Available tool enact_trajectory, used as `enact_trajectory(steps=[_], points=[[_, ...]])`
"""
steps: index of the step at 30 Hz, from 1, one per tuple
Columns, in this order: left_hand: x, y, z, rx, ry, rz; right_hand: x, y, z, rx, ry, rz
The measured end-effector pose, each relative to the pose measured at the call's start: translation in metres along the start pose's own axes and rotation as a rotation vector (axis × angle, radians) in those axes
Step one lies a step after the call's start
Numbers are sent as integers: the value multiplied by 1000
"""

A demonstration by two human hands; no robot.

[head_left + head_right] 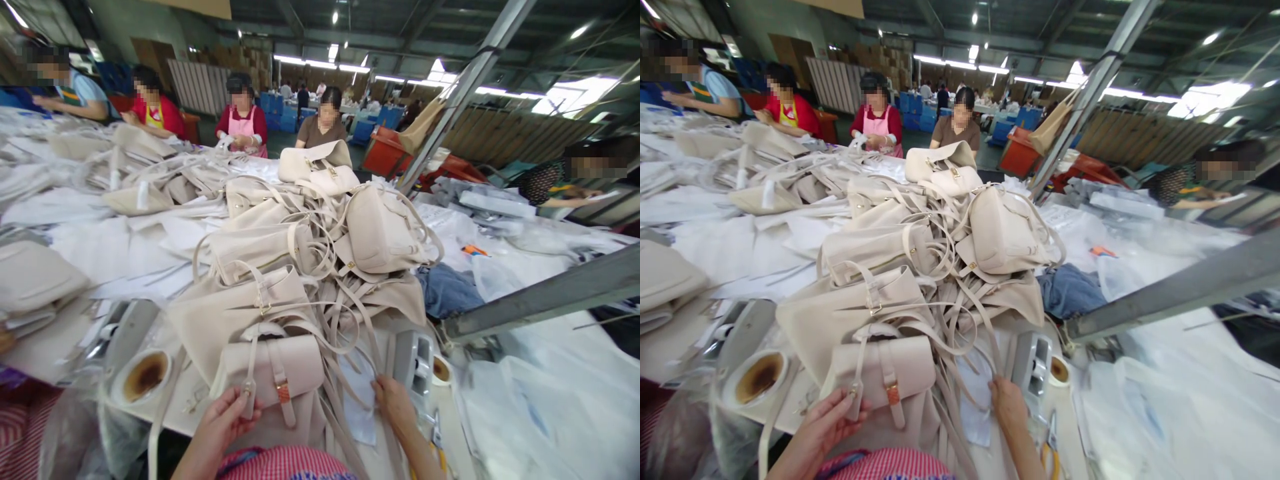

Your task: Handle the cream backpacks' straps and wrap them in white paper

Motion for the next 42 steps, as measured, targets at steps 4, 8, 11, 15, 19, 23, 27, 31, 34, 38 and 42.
enact_trajectory(steps=[4, 8, 11, 15, 19, 23, 27, 31, 34, 38, 42], points=[[3, -4, -3, 5, -5, 11, -10, -4, 0, 0, -40, 158], [7, -9, -6, 6, -8, 16, -21, -2, 6, 74, -28, 387], [10, -13, -8, 2, -12, 19, -25, 5, 5, 131, 65, 626], [10, -14, -8, -7, -13, 15, -36, 14, -13, 105, 202, 940], [6, -12, -7, -31, 37, -13, -57, 17, -41, 187, 346, 1430], [7, -15, -11, -93, 125, -123, -69, 32, -68, 332, 457, 1641], [13, -24, -19, -92, 260, -244, -61, 77, -98, 219, 810, 1469], [13, -27, -21, -51, 258, -255, -39, 121, -119, 231, 907, 1314], [9, -27, -23, -44, 243, -244, -25, 137, -123, 313, 831, 1316], [6, -28, -27, -17, 246, -336, -17, 139, -123, 290, 823, 1342], [7, -27, -30, -2, 236, -417, -11, 136, -128, 295, 805, 1389]])
Point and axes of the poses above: each hand's wrist, its own z-axis towards the middle knuckle, its own x-axis out of the palm, y = z × x, the point moved 1 cm from there along z, towards the middle knuckle, and after that the axes turned 9 degrees about x, right-handed, at the moved point
